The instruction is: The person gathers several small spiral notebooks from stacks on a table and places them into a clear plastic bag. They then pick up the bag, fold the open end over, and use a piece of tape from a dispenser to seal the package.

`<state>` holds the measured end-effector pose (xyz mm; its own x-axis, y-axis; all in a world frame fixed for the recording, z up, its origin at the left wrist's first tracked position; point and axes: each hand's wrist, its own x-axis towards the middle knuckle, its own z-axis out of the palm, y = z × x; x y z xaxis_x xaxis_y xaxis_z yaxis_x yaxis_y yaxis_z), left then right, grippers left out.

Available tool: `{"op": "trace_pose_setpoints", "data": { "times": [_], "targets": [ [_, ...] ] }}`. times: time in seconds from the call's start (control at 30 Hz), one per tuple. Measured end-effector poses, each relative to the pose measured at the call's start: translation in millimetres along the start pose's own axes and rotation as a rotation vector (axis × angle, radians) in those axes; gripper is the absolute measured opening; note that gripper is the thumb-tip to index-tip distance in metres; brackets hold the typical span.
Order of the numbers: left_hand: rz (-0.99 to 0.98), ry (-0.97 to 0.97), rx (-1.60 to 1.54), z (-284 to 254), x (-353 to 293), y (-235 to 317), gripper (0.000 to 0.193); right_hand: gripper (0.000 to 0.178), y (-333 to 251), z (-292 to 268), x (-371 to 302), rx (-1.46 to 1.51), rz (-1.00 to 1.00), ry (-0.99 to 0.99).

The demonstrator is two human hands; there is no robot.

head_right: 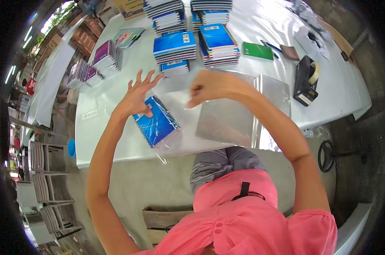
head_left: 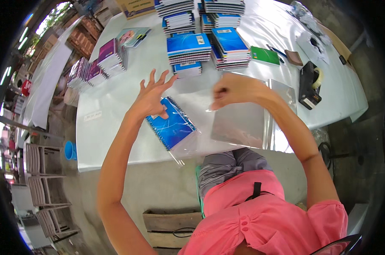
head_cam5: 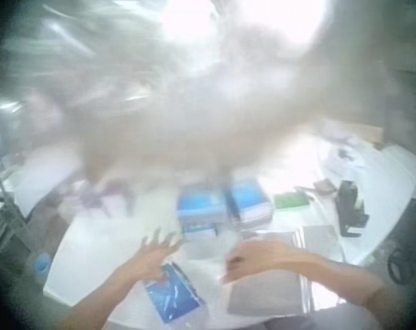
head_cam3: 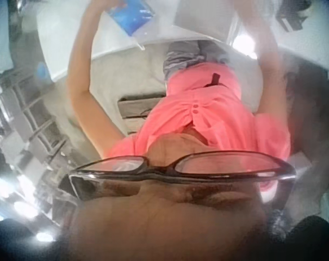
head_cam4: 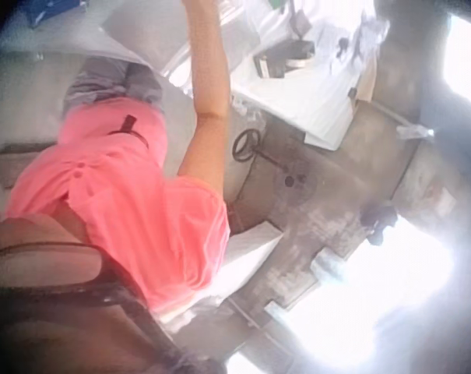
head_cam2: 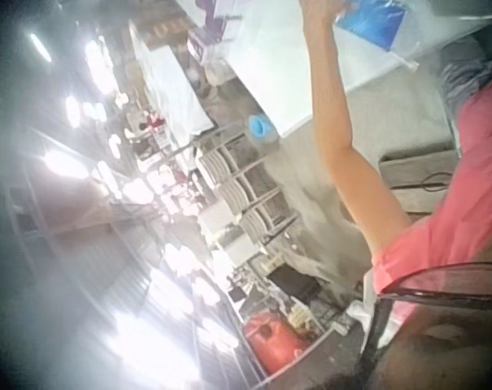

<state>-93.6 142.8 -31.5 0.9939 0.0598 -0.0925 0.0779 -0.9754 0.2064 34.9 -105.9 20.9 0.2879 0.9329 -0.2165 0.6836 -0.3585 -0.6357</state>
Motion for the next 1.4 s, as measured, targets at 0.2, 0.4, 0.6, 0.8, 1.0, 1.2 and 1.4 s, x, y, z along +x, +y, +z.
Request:
{"op": "trace_pose_setpoints", "data": {
  "times": [0.2,0.4,0.6,0.8,1.0,1.2,1.4],
  "targets": [
    [-0.009,-0.028,-0.045,4,11,-3,0.133,0.038,-40,37,111,-0.199,-0.025,-0.323],
    [-0.023,-0.059,-0.063,7,15,-5,0.135,0.034,-44,51,123,-0.081,-0.062,-0.325],
    [-0.007,-0.090,-0.086,8,14,-7,0.136,0.034,-45,65,117,-0.361,-0.042,-0.189],
    [0.013,-0.101,-0.027,5,13,-3,0.131,0.047,-40,59,108,-0.690,-0.217,-0.140],
    [-0.015,-0.026,0.069,-7,-11,1,0.117,0.068,-21,68,92,-0.447,0.013,-0.079],
    [-0.504,0.832,-0.076,74,-88,-13,0.065,0.083,17,84,94,0.039,0.008,-0.049],
    [-0.617,0.408,-0.422,113,-104,18,0.069,0.080,20,108,89,0.258,-0.033,-0.002]
  ]
}}
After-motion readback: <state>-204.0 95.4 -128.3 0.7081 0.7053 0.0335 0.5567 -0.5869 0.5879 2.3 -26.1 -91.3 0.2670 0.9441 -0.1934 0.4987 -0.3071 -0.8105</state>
